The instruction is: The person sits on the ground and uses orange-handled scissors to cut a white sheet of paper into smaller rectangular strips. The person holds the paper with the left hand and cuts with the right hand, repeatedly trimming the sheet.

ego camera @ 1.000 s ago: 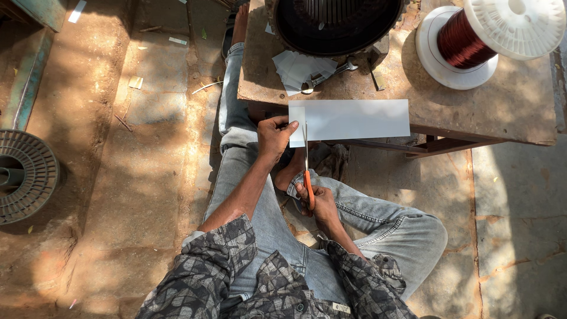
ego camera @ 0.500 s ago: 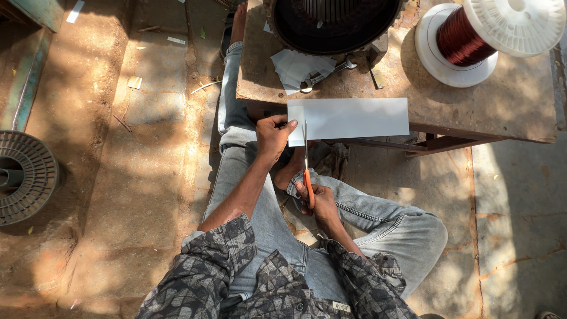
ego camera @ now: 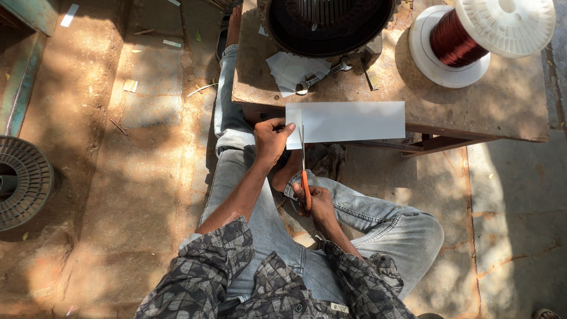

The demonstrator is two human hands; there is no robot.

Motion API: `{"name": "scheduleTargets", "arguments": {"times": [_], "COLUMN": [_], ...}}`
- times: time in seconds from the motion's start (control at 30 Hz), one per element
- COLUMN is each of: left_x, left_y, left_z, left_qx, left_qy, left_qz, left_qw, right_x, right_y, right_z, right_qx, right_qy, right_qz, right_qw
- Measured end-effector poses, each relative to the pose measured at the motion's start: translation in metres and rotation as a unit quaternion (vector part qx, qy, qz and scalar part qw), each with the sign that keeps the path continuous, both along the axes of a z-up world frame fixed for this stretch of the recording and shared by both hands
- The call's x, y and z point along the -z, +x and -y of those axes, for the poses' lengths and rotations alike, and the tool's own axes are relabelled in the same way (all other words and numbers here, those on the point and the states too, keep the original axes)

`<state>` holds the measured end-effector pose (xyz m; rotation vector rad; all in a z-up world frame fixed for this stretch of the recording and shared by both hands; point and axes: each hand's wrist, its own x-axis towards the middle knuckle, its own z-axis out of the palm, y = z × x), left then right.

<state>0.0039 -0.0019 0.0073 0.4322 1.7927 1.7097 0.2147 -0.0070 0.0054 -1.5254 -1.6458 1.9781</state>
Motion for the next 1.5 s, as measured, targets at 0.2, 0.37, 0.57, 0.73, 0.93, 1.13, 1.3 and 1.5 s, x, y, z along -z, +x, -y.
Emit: {"name": "scheduleTargets", "arguments": {"times": [0.2, 0.37, 0.57, 0.73, 0.93, 1.13, 1.3, 1.5], "left_x": [0.002, 0.003, 0.002, 0.004, 0.004, 0.004, 0.004, 0.006], "left_y": [0.002, 0.005, 0.004, 0.004, 0.003, 0.004, 0.005, 0.008], "left_z": [-0.002, -0.001, -0.003, -0.003, -0.003, -0.001, -0.003, -0.005], "left_qx": [-0.006, -0.012, -0.023, -0.018, -0.008, -0.011, -0.009, -0.017], "left_qy": [0.017, 0.012, 0.017, 0.023, 0.004, 0.025, 0.022, 0.021], "left_qz": [-0.022, -0.008, -0.007, -0.036, -0.025, -0.026, -0.035, -0.017], "left_qw": [1.0, 1.0, 1.0, 0.999, 1.0, 0.999, 0.999, 1.0], "right_x": [-0.001, -0.003, -0.001, 0.004, 0.009, 0.01, 0.011, 0.013], "right_y": [-0.001, -0.001, -0.001, 0.0, 0.0, 0.002, -0.001, -0.002], "right_z": [-0.001, 0.0, 0.002, 0.001, 0.0, -0.002, -0.005, -0.007], "right_qx": [0.007, 0.003, 0.021, 0.022, 0.011, -0.001, 0.018, 0.024], "right_qy": [-0.015, -0.008, -0.007, -0.005, 0.013, 0.012, -0.01, 0.0], "right_qz": [-0.015, 0.0, -0.023, -0.014, 0.022, 0.028, 0.0, -0.003], "right_qw": [1.0, 1.0, 0.999, 1.0, 1.0, 1.0, 1.0, 1.0]}}
